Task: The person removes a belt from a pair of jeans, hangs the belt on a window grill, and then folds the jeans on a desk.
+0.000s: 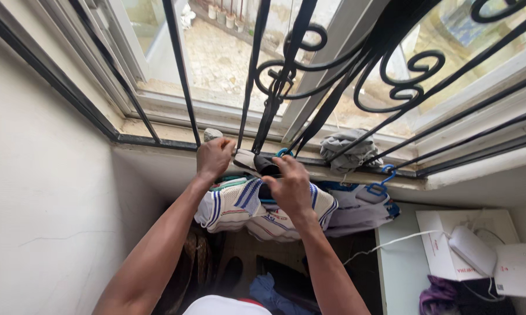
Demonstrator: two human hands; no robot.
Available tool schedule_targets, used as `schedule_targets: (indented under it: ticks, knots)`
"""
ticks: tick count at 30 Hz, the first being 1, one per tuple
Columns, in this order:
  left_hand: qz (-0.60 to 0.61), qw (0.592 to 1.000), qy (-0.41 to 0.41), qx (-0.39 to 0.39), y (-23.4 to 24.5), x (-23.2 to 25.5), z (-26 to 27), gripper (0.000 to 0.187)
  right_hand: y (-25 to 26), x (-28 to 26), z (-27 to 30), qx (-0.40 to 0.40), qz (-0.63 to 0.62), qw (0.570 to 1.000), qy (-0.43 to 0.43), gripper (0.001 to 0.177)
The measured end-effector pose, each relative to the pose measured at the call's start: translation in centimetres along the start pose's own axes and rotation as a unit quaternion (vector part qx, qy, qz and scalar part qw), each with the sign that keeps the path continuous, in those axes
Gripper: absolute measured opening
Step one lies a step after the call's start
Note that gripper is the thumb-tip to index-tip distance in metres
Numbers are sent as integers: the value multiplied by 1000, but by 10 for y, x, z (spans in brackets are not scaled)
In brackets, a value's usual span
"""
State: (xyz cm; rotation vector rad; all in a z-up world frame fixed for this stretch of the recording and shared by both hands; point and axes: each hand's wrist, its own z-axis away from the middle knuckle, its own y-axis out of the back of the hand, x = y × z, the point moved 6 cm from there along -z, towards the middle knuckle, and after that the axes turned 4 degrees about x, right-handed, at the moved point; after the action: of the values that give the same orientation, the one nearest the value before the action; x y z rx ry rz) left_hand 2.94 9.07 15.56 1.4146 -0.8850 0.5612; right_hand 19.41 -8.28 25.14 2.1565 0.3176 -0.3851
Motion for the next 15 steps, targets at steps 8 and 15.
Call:
schedule_targets:
  ticks: [8,15]
  knots:
    - [240,890,-363,137,137,247,15,36,142,3,-103,309,-68,948,31,38]
    - [267,870,-385,157,157,338,-14,42,201,-36,-196,318,-31,947,47,52]
